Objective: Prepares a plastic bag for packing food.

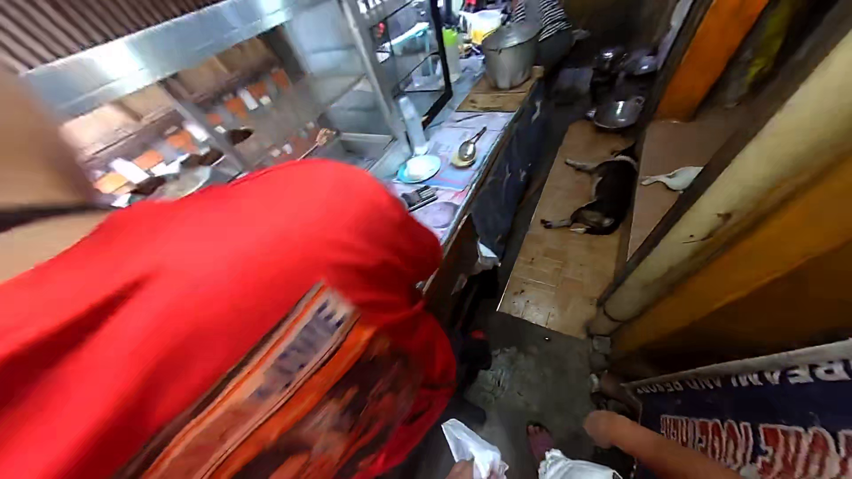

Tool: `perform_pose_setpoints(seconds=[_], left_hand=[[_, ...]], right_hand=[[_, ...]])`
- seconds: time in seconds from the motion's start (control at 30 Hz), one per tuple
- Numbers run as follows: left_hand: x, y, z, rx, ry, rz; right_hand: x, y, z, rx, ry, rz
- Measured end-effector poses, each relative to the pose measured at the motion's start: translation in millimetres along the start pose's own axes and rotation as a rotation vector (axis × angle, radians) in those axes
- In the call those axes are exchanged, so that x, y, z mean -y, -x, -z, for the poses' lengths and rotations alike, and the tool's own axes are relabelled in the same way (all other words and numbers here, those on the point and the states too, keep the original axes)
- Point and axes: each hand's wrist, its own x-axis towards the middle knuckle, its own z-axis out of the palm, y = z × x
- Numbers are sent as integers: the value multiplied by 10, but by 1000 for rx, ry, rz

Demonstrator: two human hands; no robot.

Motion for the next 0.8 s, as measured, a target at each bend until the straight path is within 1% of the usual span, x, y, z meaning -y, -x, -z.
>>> perform_pose_setpoints(seconds=[0.07, 0.13, 0.2, 0.27, 0.33, 0.43, 0.53, 0.6, 0.67, 0.73, 0.8], left_hand=[[-350, -486, -47, 16, -8, -78], [-701, -1028, -88, 60, -62, -177], [-1103, -1538, -92, 134, -176, -280], [-1548, -1935, -54, 191, -276, -374], [-1941, -2228, -12, 212, -286, -455], [-2433, -2802, 38, 200, -197, -508], [-2953, -3514, 30, 150, -103, -522], [-3355, -4048, 20, 97, 34, -500], [-3734, -4530, 0, 67, 229, -452], [-4028, -4921, 0, 95, 364, -449], [-4149, -5193, 26, 218, 335, -481]], right_hand=[[-273, 72, 61, -45, -70, -26], [-502, 30, 73, -199, -250, 0], [-645, 16, 106, -321, -427, 33], [-731, 101, 171, -353, -538, 43], [-808, 205, 233, -327, -578, 29], [-957, 299, 484, -329, -631, 15], [-1065, 337, 746, -407, -704, 33], [-1108, 358, 937, -440, -752, 72], [-1156, 392, 1087, -461, -858, 133], [-1273, 374, 1222, -466, -999, 174], [-1423, 305, 1351, -461, -1161, 189]])
